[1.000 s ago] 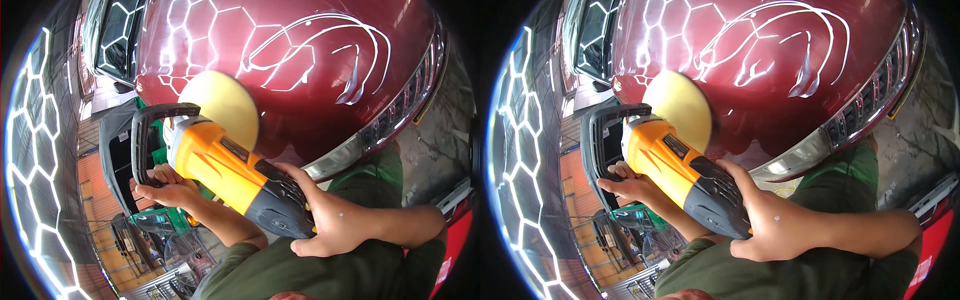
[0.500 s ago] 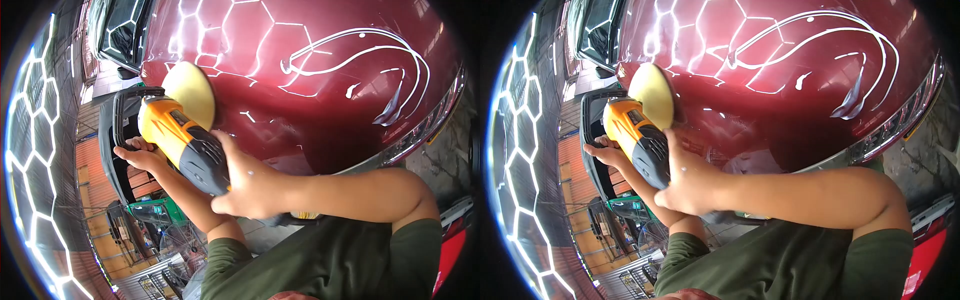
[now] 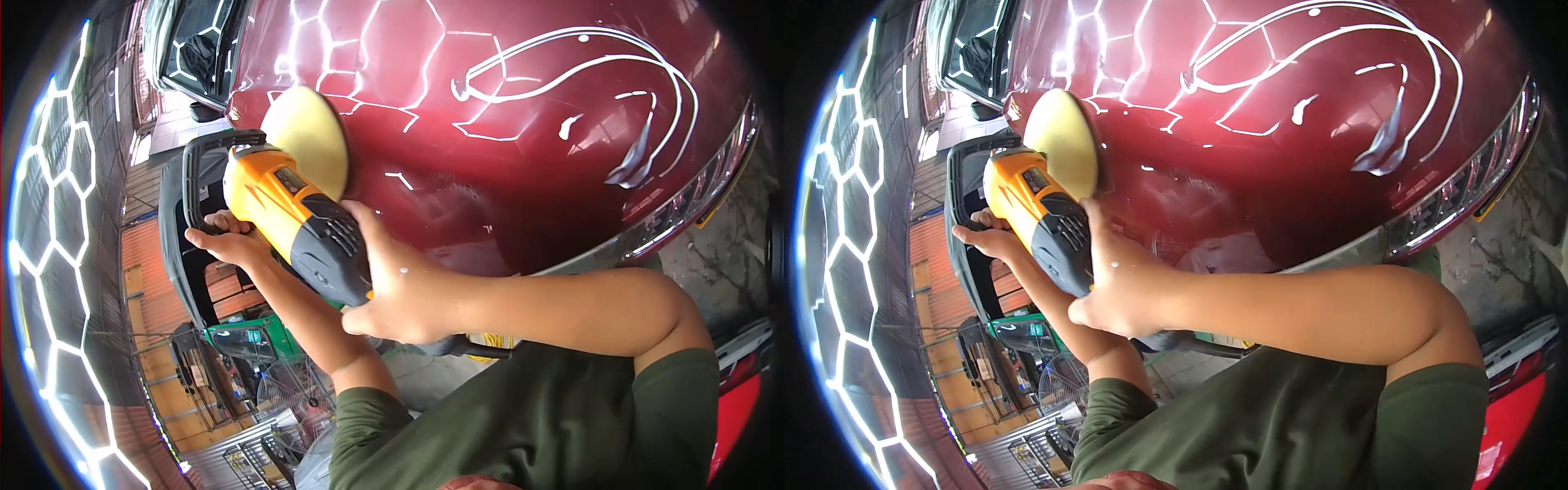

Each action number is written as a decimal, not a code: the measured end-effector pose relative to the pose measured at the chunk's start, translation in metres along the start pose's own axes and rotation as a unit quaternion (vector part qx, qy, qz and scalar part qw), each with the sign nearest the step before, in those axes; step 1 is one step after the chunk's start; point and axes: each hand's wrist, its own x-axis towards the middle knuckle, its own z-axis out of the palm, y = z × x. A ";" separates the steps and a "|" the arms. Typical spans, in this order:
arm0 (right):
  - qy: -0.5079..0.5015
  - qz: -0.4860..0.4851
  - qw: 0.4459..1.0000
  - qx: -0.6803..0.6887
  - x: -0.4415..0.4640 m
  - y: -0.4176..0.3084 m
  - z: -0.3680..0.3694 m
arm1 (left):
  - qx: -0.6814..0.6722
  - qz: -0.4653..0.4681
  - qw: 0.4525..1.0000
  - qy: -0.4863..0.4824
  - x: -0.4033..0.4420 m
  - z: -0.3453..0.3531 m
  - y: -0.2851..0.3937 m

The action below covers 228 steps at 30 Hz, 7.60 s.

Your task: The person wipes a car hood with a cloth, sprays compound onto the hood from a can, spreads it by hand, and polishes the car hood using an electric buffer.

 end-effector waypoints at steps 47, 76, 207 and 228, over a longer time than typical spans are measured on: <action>-0.034 0.036 0.998 -0.038 -0.171 -0.004 -0.027 | -0.041 -0.028 0.998 0.038 -0.182 -0.011 0.030; -0.123 0.086 0.982 0.113 -0.042 -0.017 -0.037 | 0.056 -0.009 0.997 0.060 -0.062 -0.010 0.011; 0.065 0.073 0.971 -0.216 -0.258 0.026 -0.058 | 0.021 0.045 0.989 -0.140 -0.268 -0.017 0.053; -0.112 0.162 0.942 -0.271 -0.444 0.097 -0.098 | 0.351 0.046 0.935 0.027 -0.587 -0.071 0.181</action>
